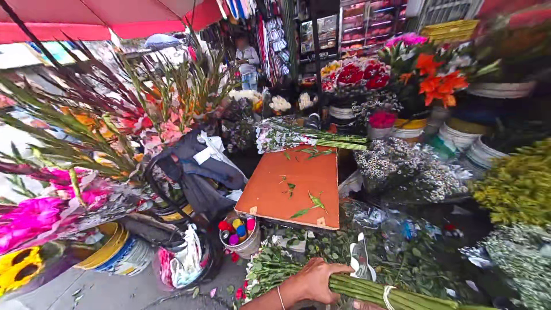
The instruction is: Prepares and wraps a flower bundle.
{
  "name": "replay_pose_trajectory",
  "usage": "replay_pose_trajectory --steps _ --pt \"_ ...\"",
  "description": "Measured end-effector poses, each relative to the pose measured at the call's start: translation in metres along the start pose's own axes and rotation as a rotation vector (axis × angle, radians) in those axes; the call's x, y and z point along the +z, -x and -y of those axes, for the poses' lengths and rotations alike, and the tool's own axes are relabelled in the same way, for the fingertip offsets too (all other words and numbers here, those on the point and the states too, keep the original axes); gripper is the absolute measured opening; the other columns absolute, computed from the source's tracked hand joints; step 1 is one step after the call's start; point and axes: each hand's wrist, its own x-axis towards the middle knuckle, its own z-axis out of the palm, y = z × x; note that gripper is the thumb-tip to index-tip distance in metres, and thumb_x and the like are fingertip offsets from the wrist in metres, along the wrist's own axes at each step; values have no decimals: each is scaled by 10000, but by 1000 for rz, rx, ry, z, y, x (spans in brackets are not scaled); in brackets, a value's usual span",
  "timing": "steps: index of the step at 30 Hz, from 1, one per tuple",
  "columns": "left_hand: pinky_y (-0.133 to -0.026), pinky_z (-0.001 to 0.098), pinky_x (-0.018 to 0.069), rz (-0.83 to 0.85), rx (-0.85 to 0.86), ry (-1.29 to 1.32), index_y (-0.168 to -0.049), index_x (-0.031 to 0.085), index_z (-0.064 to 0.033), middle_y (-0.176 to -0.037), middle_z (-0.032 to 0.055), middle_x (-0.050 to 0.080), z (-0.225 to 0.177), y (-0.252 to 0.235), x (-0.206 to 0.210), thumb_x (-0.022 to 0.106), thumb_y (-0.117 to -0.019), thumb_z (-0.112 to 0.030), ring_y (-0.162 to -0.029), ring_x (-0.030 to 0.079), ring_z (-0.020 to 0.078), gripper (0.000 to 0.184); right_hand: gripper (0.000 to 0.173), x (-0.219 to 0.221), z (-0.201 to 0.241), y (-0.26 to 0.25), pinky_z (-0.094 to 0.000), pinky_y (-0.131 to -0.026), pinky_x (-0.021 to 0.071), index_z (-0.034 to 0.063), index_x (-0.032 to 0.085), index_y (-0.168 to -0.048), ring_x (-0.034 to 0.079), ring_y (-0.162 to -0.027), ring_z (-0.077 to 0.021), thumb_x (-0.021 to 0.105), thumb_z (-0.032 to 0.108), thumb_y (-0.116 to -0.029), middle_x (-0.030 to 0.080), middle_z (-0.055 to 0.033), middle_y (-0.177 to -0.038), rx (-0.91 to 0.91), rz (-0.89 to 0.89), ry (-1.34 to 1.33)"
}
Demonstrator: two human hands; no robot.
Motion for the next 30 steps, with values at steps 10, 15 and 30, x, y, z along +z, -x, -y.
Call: replay_pose_trajectory --steps 10,15,30 --pt "-913 557 540 24 -47 43 -1172 679 37 -1011 237 725 -18 -23 0 717 -855 -153 -978 713 351 371 337 -19 -20 10 -272 -663 529 98 701 -874 612 -646 -44 536 342 -1037 656 57 -707 -149 -78 -97" --pt "-854 517 562 3 50 19 -1099 708 74 -918 212 732 -18 -19 -1 714 -818 -143 -876 721 307 355 219 -63 -36 41 -413 -813 519 -82 694 -1019 639 -828 -206 601 115 -1004 686 -158 -898 -191 -370 133" --pt "-958 597 520 381 -141 -289 -1387 559 -56 -1115 246 709 34 -20 15 716 -890 -234 -1080 686 413 550 223 -39 34 119 -291 -600 448 28 663 -1020 518 -596 -85 714 230 -939 589 -4 -709 -295 -1057 333"
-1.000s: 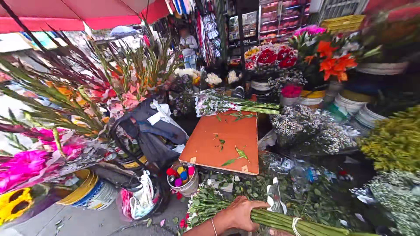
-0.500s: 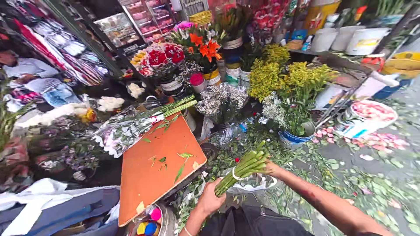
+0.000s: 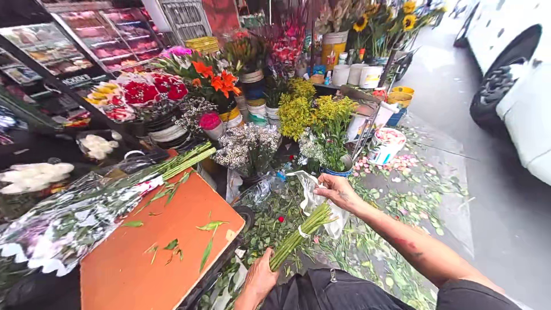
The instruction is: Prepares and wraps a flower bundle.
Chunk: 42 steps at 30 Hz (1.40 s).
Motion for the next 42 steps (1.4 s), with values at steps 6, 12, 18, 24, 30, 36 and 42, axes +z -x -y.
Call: replay_pose_trajectory --steps 6,12,18,24,30,36,42 --pt "-935 607 522 -67 19 15 -1359 599 -53 -1090 240 718 -1 0 3 715 -879 -209 -1047 695 413 518 206 7 11 18 -399 -556 498 71 693 -854 623 -562 -256 557 133 -996 622 -87 -655 -624 -463 709" --pt "-936 630 516 -125 31 52 -1326 614 11 -1066 280 710 8 2 10 728 -862 -164 -1040 689 448 508 178 1 34 45 -354 -564 497 84 693 -857 618 -564 -203 579 146 -978 638 -53 -652 -761 -320 615" --pt "-958 616 513 -86 -31 37 -1337 610 1 -1102 277 706 10 3 21 717 -884 -182 -1073 682 445 500 71 43 22 40 -376 -543 492 81 666 -868 631 -580 -225 609 81 -911 638 -62 -683 -786 -146 626" --pt "-964 605 507 -155 -73 104 -1268 645 52 -1100 293 696 21 7 21 719 -879 -168 -1064 677 450 453 173 45 29 48 -327 -578 473 98 637 -854 570 -565 -192 530 75 -988 582 -35 -650 -942 -271 639" --pt "-950 598 512 -153 -109 117 -1226 658 57 -1059 289 706 25 14 27 707 -890 -162 -1040 687 440 404 165 71 19 55 -342 -693 489 115 661 -884 570 -583 -182 531 118 -985 584 -17 -647 -933 -283 578" --pt "-943 607 515 -118 -83 105 -1204 670 55 -1042 279 712 9 9 40 702 -894 -173 -1029 691 436 387 127 119 51 41 -392 -763 526 117 684 -891 655 -709 -216 591 57 -955 656 -39 -749 -905 -131 553" --pt "-875 632 523 -332 -61 206 -1124 697 79 -951 290 706 26 14 18 710 -874 -138 -932 692 451 332 145 103 32 57 -404 -913 486 99 703 -1052 606 -727 -216 565 83 -1012 629 -60 -764 -1166 -164 378"
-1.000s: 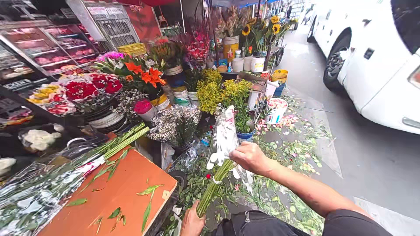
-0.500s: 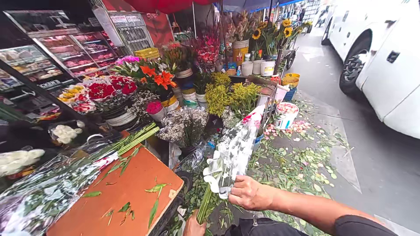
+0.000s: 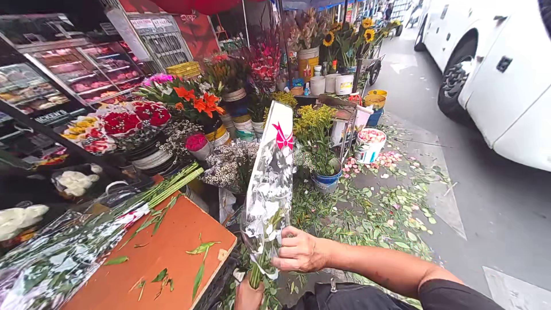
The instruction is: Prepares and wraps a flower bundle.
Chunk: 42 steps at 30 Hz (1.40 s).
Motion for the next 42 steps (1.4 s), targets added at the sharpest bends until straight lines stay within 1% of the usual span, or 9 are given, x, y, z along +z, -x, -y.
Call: replay_pose_trajectory --steps 4,12,16,18,23,26,31,38,42 --pt "-764 590 537 -84 34 68 -1086 726 21 -862 232 704 7 -5 -3 688 -858 -91 -793 685 378 257 179 -4 -39 -14 -410 -896 490 117 728 -1023 631 -711 -199 562 144 -964 681 -31 -754 309 -257 289" --pt "-913 593 527 -34 6 -73 -1082 720 41 -984 255 719 -23 -24 27 727 -894 -176 -978 701 408 287 128 5 -2 -20 -387 -816 500 95 699 -949 621 -728 -228 574 90 -975 629 -51 -729 62 -9 74" --pt "-1120 535 422 -15 -88 7 -1365 564 78 -1333 292 611 -40 -23 8 711 -951 -263 -1289 576 396 556 188 9 26 13 -386 -824 507 103 712 -1106 608 -696 -226 547 96 -1016 616 -56 -720 -13 99 -55" --pt "-1076 432 478 -145 37 239 -1377 532 99 -1291 269 634 -49 -16 -4 713 -936 -155 -1217 620 303 540 218 18 46 18 -397 -876 512 104 700 -1153 618 -723 -230 520 81 -1032 633 -68 -756 -108 103 -167" --pt "-794 391 568 -313 123 418 -1183 648 68 -953 161 694 -68 -33 -52 692 -927 -153 -826 662 193 341 315 47 36 67 -406 -1173 362 170 598 -1373 555 -1341 -201 504 180 -1073 642 -44 -1394 30 89 -279" --pt "-615 210 546 -417 356 819 -967 631 -10 -709 -51 654 -91 -32 -92 633 -817 16 -610 606 15 152 826 61 1 120 -625 -1169 319 181 444 -1547 427 -1465 -331 814 398 -841 475 -116 -1572 350 427 -350" --pt "-567 296 575 -431 664 1113 -1031 605 0 -792 58 682 -130 -31 -141 601 -841 -9 -607 642 136 191 1343 66 -38 73 -674 -1192 219 106 227 -1633 221 -1547 -408 892 637 -594 179 -208 -1693 664 480 -531" --pt "-597 232 542 -429 711 1212 -949 652 -57 -695 -8 640 -192 10 -161 499 -907 -2 -582 594 73 168 1111 96 -28 66 -703 -1161 284 5 481 -1479 474 -1404 -433 765 733 -688 508 -270 -1490 642 -68 -322" --pt "-603 225 564 -103 951 1298 -965 687 -65 -675 7 672 -223 24 -172 605 -868 18 -588 648 73 152 800 99 -27 54 -620 -982 501 -35 582 -1364 653 -1143 -444 831 378 -725 671 -277 -1232 642 -242 -287"
